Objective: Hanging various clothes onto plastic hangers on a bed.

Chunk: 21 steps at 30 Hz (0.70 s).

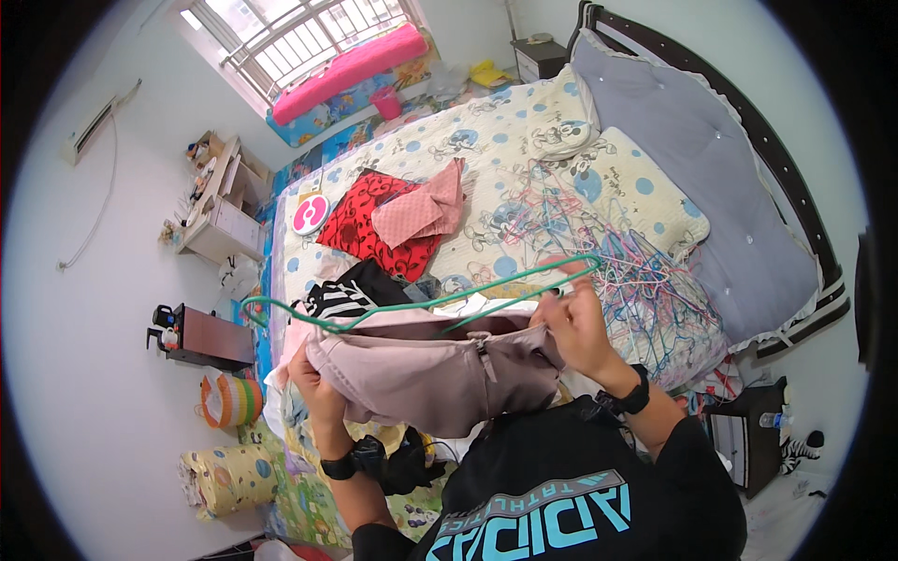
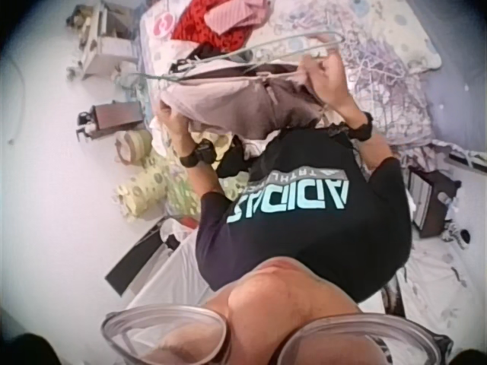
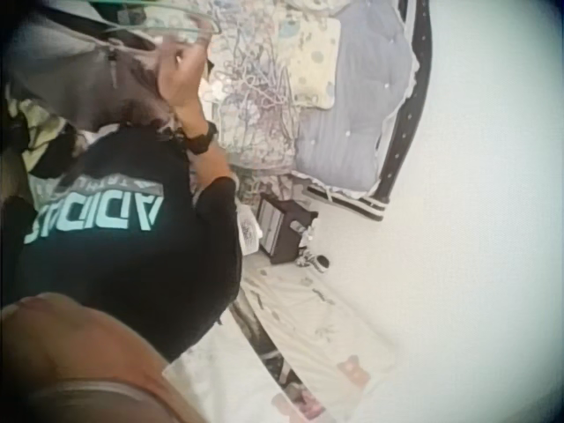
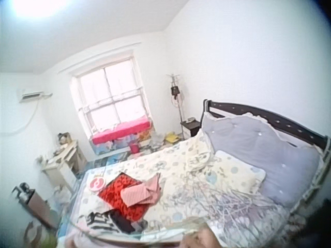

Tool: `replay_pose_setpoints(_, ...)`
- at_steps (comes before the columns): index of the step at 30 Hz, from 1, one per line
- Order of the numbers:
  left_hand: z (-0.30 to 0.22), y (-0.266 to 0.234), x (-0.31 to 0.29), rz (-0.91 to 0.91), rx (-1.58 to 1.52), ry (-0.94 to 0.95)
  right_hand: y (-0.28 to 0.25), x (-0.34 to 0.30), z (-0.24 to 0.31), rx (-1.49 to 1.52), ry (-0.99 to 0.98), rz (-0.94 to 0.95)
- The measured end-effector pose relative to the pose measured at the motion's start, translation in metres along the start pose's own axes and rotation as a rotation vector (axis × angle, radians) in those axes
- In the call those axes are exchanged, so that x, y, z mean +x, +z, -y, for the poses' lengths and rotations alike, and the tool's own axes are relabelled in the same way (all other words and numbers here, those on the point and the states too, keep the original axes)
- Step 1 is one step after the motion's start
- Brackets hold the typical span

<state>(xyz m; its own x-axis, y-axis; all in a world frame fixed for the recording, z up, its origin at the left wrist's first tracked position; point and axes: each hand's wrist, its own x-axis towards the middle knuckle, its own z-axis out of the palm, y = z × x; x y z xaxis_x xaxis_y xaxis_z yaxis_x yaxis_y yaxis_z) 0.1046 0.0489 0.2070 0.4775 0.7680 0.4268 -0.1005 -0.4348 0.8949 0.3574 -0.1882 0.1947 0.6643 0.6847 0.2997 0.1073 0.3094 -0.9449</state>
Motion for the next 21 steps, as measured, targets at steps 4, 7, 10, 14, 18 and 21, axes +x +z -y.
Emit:
replay_pose_setpoints(4, -0.007, 0.021, -0.002, 0.065, 0.06, -0.018, -0.004, 0.012, -0.02, -0.023, 0.049, -0.031)
replay_pose_setpoints(7, -0.004, 0.027, -0.006, 0.004, -0.033, -0.07, 0.014, 0.014, -0.026, 0.016, -0.059, -0.088)
replay_pose_setpoints(10, -0.016, 0.042, -0.015, -0.135, -0.078, -0.142, 0.023, 0.013, -0.04, -0.125, -0.205, -0.191)
replay_pose_setpoints(14, -0.019, 0.058, -0.024, -0.259, -0.206, -0.167, 0.036, 0.001, -0.043, -0.468, -0.253, 0.002)
replay_pose_setpoints(18, -0.031, 0.064, -0.02, -0.093, -0.301, -0.191, 0.055, 0.018, -0.058, -0.64, -0.28, 0.247)
replay_pose_setpoints(21, -0.031, 0.062, -0.017, -0.166, -0.202, -0.262, 0.066, 0.023, -0.063, -0.758, -0.296, 0.376)
